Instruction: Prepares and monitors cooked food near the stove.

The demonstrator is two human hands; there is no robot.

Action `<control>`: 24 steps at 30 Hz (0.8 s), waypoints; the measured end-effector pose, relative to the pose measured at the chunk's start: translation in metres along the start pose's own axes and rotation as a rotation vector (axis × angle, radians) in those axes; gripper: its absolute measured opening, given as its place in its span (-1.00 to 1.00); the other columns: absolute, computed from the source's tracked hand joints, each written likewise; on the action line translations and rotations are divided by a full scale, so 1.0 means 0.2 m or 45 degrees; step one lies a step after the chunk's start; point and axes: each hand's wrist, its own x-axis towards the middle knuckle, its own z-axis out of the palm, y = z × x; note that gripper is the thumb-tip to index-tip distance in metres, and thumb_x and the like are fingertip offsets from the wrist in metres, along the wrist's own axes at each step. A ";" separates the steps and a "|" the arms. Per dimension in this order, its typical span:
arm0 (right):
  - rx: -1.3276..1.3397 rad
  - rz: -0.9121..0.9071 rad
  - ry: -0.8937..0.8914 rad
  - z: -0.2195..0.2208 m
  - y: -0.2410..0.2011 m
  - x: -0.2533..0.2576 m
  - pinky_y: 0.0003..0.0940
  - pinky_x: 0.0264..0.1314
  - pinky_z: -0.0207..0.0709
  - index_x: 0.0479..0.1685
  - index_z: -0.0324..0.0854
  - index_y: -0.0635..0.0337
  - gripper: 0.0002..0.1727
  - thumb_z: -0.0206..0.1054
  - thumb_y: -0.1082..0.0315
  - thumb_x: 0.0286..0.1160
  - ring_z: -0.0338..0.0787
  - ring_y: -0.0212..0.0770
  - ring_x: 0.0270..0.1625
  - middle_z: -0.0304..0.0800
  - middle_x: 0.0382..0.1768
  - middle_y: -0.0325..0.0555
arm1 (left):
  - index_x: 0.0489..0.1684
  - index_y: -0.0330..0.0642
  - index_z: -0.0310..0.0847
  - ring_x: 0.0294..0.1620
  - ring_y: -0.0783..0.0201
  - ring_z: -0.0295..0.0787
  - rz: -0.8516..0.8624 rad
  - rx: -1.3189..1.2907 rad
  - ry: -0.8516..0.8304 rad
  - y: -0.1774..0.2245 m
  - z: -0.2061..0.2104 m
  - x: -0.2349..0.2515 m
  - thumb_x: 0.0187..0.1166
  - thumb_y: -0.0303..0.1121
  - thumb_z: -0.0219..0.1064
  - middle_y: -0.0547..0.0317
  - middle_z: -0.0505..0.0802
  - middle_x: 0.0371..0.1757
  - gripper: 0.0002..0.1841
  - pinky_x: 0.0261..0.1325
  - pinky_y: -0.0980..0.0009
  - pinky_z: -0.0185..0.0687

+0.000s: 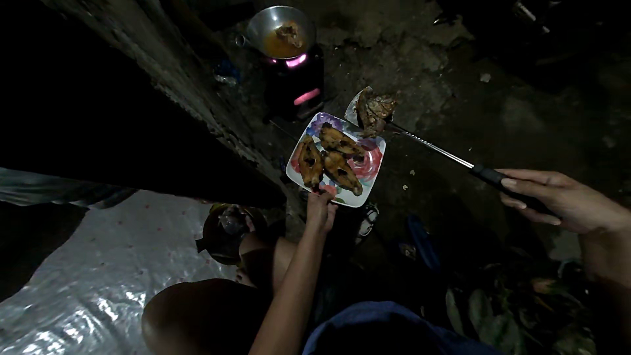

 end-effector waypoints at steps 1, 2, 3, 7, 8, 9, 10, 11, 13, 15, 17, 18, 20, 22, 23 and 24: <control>-0.063 -0.008 0.029 0.02 -0.02 -0.01 -0.74 -0.81 0.15 0.57 0.49 0.16 -0.57 -0.04 0.37 0.84 0.33 -0.58 -0.76 0.56 -0.52 -0.32 | 0.30 -0.22 0.23 -0.22 0.34 0.66 0.000 -0.008 0.008 0.00 0.00 0.00 0.59 -0.77 0.05 0.07 0.59 -0.08 -0.61 -0.20 0.44 0.67; -0.144 -0.030 0.067 0.05 -0.03 -0.02 -0.73 -0.80 0.14 0.60 0.47 0.19 -0.56 -0.02 0.39 0.84 0.33 -0.57 -0.75 0.55 -0.52 -0.31 | 0.31 -0.22 0.22 -0.21 0.33 0.66 0.006 -0.018 0.011 0.00 0.00 0.00 0.58 -0.78 0.05 0.07 0.58 -0.07 -0.60 -0.19 0.43 0.68; -0.247 -0.070 0.114 0.08 -0.05 -0.04 -0.69 -0.78 0.13 0.62 0.46 0.22 -0.55 0.01 0.39 0.84 0.32 -0.56 -0.74 0.55 -0.52 -0.29 | 0.34 -0.22 0.20 -0.20 0.32 0.65 0.013 -0.032 0.008 0.00 0.00 0.00 0.58 -0.78 0.04 0.06 0.57 -0.06 -0.58 -0.16 0.42 0.68; -0.899 -0.340 0.284 0.22 -0.05 -0.11 -0.06 -0.24 0.52 0.65 0.49 0.21 -0.50 0.12 0.23 0.81 0.66 -0.09 -0.32 0.78 -0.18 0.13 | 0.36 -0.18 0.22 -0.19 0.34 0.65 0.027 -0.079 0.013 0.01 0.03 0.01 0.58 -0.79 0.04 0.08 0.59 -0.04 -0.56 -0.16 0.43 0.67; -1.008 -0.431 0.318 0.26 -0.04 -0.13 0.29 -0.05 0.59 0.65 0.50 0.20 -0.48 0.12 0.21 0.80 0.81 0.24 -0.11 0.84 -0.02 0.33 | 0.37 -0.18 0.21 -0.18 0.34 0.66 0.025 -0.088 0.009 0.01 0.03 0.01 0.59 -0.78 0.03 0.08 0.59 -0.03 -0.56 -0.14 0.43 0.67; -1.093 -0.509 0.345 0.29 -0.02 -0.15 0.49 0.04 0.57 0.66 0.50 0.20 -0.48 0.12 0.20 0.80 0.84 0.45 0.01 0.83 0.08 0.41 | 0.35 -0.19 0.22 -0.18 0.34 0.67 0.026 -0.096 0.005 0.00 0.03 0.01 0.61 -0.77 0.02 0.08 0.60 -0.04 -0.58 -0.13 0.42 0.68; -1.166 -0.578 0.383 0.33 0.00 -0.16 0.55 0.00 0.56 0.65 0.50 0.19 -0.47 0.11 0.20 0.79 0.83 0.53 0.02 0.82 0.10 0.43 | 0.34 -0.20 0.22 -0.17 0.32 0.67 0.027 -0.109 -0.001 0.00 0.03 0.02 0.62 -0.76 0.01 0.08 0.60 -0.05 -0.61 -0.10 0.40 0.69; -1.221 -0.628 0.427 0.36 0.02 -0.18 0.53 -0.09 0.59 0.63 0.53 0.19 -0.48 0.11 0.19 0.78 0.84 0.53 -0.04 0.82 0.08 0.42 | 0.30 -0.21 0.24 -0.17 0.32 0.67 0.029 -0.116 -0.004 0.00 0.03 0.03 0.64 -0.75 0.01 0.08 0.60 -0.07 -0.64 -0.09 0.38 0.69; -1.263 -0.676 0.504 0.39 0.06 -0.20 0.45 -0.26 0.61 0.59 0.56 0.22 -0.49 0.11 0.20 0.76 0.85 0.49 -0.17 0.83 0.01 0.40 | 0.25 -0.21 0.26 -0.21 0.34 0.65 0.041 -0.112 0.006 0.00 0.03 0.04 0.63 -0.74 0.02 0.10 0.60 -0.11 -0.67 -0.11 0.39 0.68; -1.279 -0.702 0.551 0.40 0.09 -0.21 0.37 -0.37 0.60 0.58 0.57 0.22 -0.48 0.10 0.18 0.76 0.84 0.44 -0.28 0.83 -0.06 0.38 | 0.25 -0.18 0.25 -0.22 0.35 0.66 0.051 -0.096 -0.003 0.02 0.01 0.04 0.62 -0.75 0.02 0.12 0.60 -0.10 -0.65 -0.13 0.40 0.68; -1.274 -0.727 0.575 0.39 0.11 -0.23 0.31 -0.41 0.59 0.57 0.58 0.22 -0.47 0.09 0.16 0.76 0.83 0.39 -0.32 0.83 -0.11 0.36 | 0.24 -0.16 0.25 -0.23 0.37 0.66 0.054 -0.086 -0.010 0.03 0.01 0.04 0.59 -0.77 0.03 0.13 0.60 -0.10 -0.63 -0.16 0.42 0.69; -1.271 -0.735 0.588 0.38 0.11 -0.24 0.29 -0.42 0.59 0.57 0.59 0.21 -0.47 0.09 0.15 0.75 0.83 0.37 -0.34 0.82 -0.13 0.35 | 0.23 -0.15 0.24 -0.24 0.36 0.66 0.054 -0.093 -0.012 0.04 0.00 0.05 0.57 -0.79 0.03 0.12 0.60 -0.11 -0.61 -0.17 0.41 0.69; -1.262 -0.732 0.606 0.38 0.11 -0.26 0.28 -0.43 0.57 0.57 0.59 0.21 -0.47 0.09 0.14 0.75 0.81 0.36 -0.36 0.81 -0.16 0.33 | 0.25 -0.15 0.22 -0.24 0.35 0.65 0.049 -0.107 -0.025 0.05 0.00 0.05 0.57 -0.79 0.02 0.11 0.59 -0.10 -0.60 -0.16 0.40 0.69; -1.270 -0.727 0.612 0.37 0.11 -0.29 0.29 -0.43 0.56 0.57 0.59 0.22 -0.47 0.10 0.16 0.75 0.80 0.38 -0.36 0.80 -0.17 0.35 | 0.21 -0.13 0.24 -0.29 0.38 0.66 0.053 -0.105 -0.023 0.07 0.01 0.04 0.57 -0.78 0.04 0.15 0.60 -0.14 -0.62 -0.21 0.44 0.68; -1.280 -0.723 0.610 0.36 0.12 -0.30 0.30 -0.43 0.56 0.57 0.59 0.22 -0.47 0.10 0.16 0.75 0.80 0.38 -0.35 0.80 -0.16 0.36 | 0.20 -0.13 0.24 -0.28 0.38 0.65 0.054 -0.108 -0.031 0.08 0.01 0.03 0.58 -0.78 0.04 0.16 0.60 -0.14 -0.63 -0.20 0.44 0.68; -1.289 -0.727 0.617 0.35 0.12 -0.31 0.28 -0.44 0.56 0.57 0.59 0.23 -0.47 0.10 0.17 0.75 0.79 0.38 -0.37 0.79 -0.17 0.36 | 0.19 -0.12 0.25 -0.27 0.39 0.66 0.052 -0.107 -0.037 0.09 0.01 0.04 0.59 -0.76 0.05 0.17 0.61 -0.14 -0.64 -0.19 0.44 0.68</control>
